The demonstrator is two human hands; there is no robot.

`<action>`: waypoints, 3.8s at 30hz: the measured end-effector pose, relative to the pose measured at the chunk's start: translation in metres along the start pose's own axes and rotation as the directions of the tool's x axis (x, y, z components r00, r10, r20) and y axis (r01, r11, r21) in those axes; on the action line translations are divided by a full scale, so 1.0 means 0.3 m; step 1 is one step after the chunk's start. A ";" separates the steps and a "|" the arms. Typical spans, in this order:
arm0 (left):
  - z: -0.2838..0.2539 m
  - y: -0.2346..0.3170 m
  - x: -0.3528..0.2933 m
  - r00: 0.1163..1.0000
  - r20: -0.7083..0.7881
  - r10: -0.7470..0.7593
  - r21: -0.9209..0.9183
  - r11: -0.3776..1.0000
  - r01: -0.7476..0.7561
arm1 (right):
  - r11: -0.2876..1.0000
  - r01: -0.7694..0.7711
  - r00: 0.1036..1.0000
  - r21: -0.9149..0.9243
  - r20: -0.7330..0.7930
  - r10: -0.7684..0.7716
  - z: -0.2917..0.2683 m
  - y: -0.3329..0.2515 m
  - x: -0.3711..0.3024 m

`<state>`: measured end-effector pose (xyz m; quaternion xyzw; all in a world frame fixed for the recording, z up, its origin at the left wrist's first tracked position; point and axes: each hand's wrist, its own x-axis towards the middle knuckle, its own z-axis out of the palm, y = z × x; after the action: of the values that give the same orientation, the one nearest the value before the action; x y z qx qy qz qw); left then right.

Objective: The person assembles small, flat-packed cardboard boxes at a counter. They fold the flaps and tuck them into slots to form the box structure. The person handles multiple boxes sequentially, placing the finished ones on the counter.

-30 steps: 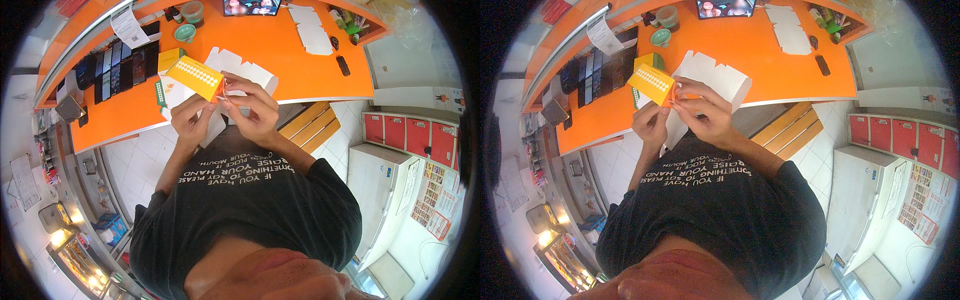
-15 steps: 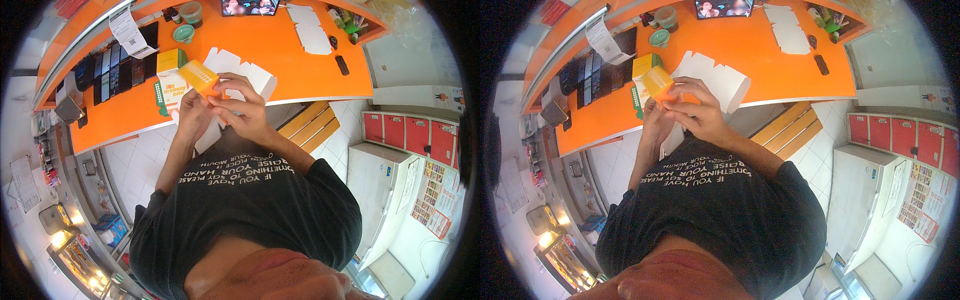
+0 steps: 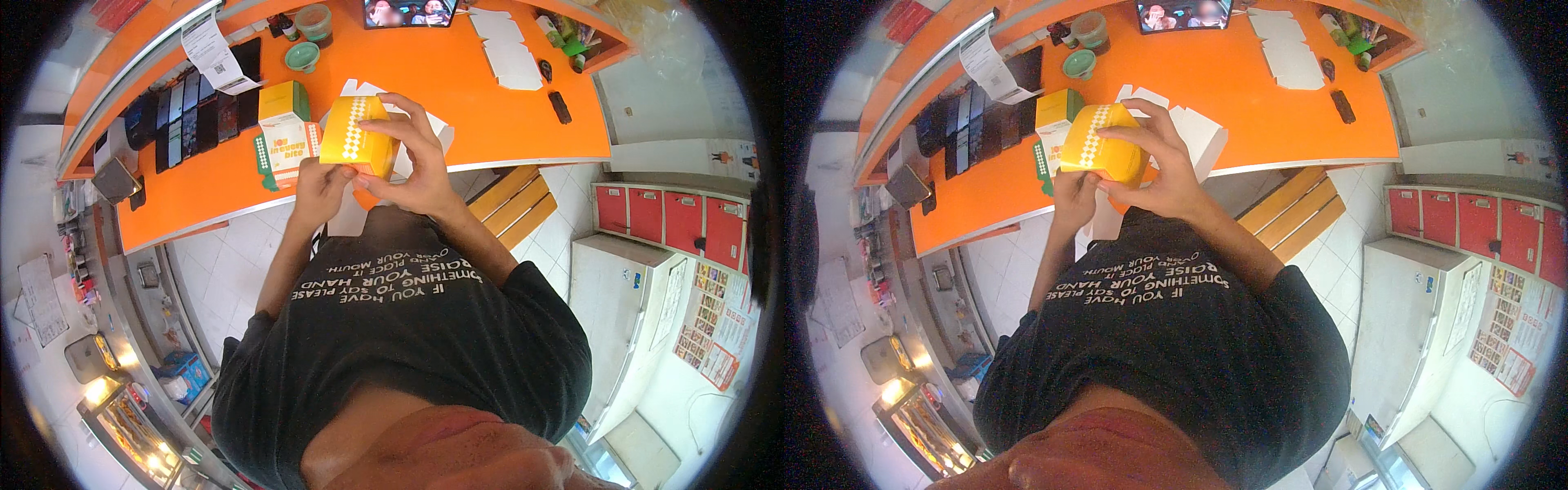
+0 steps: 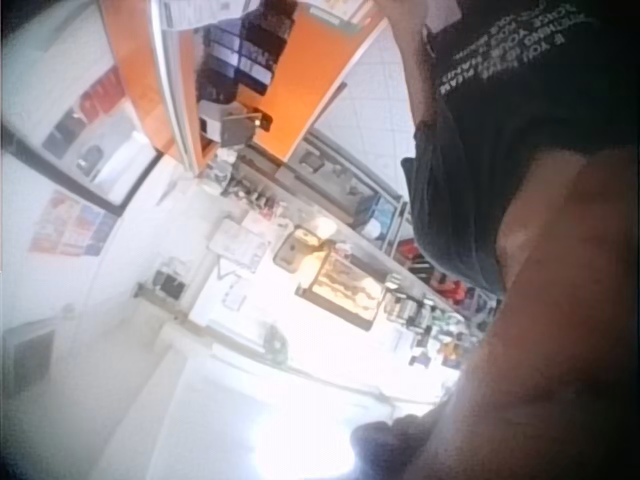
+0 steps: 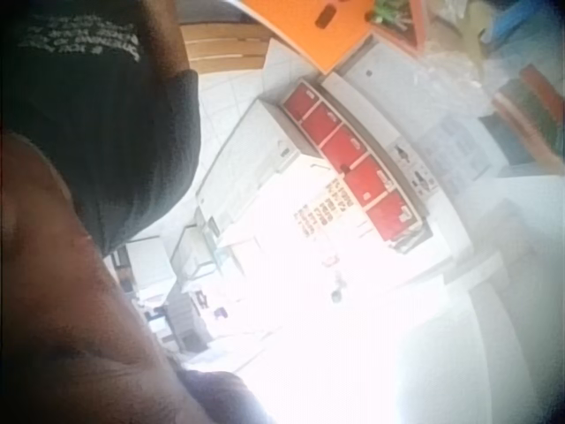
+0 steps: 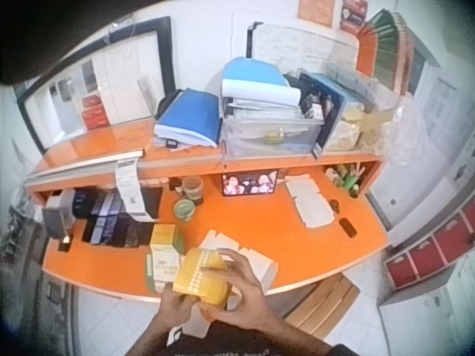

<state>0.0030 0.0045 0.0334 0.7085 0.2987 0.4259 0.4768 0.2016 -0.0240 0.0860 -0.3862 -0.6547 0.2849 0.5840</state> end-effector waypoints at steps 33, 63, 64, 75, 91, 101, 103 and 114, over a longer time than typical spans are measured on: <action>-0.056 -0.010 0.057 0.998 -0.057 -0.016 -0.060 0.998 0.013 | 0.856 -0.215 0.969 0.471 -0.009 0.248 0.056 0.036 -0.008; 0.002 -0.179 -0.078 0.904 0.173 -0.392 -0.896 0.318 0.309 | 0.933 0.185 0.965 -0.310 0.235 -0.114 0.043 0.096 0.012; -0.001 -0.185 -0.090 0.910 0.205 -0.360 -0.931 0.214 0.294 | 0.973 0.060 0.979 -0.223 0.203 -0.014 0.039 0.110 0.019; -0.028 -0.179 -0.074 0.850 -0.136 -0.510 -0.960 0.281 0.015 | 0.829 -0.030 0.997 -0.558 0.048 0.069 0.143 0.358 0.186; -0.187 -0.441 -0.195 0.448 -0.857 -0.253 -0.004 0.874 0.486 | 0.641 0.221 0.867 -0.736 0.449 0.217 0.687 0.834 0.271; -0.134 -0.658 -0.276 0.873 -0.325 -0.363 0.819 0.354 0.452 | 0.791 -0.046 0.922 -0.609 0.279 0.268 0.404 0.894 0.223; -0.147 -0.585 -0.239 0.829 -0.361 -0.426 0.786 0.339 0.517 | 0.427 -0.175 0.858 -0.887 0.076 0.508 0.156 0.920 0.093; -0.066 -0.472 -0.097 0.969 -0.159 -0.191 0.562 0.789 0.248 | 0.377 -0.561 0.645 -0.736 -0.103 0.758 -0.340 0.889 -0.261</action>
<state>-0.0304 0.0407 -0.1040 0.7593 0.5158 0.2896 0.2710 0.3497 0.0461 -0.1607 -0.7697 -0.5659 0.2642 0.1320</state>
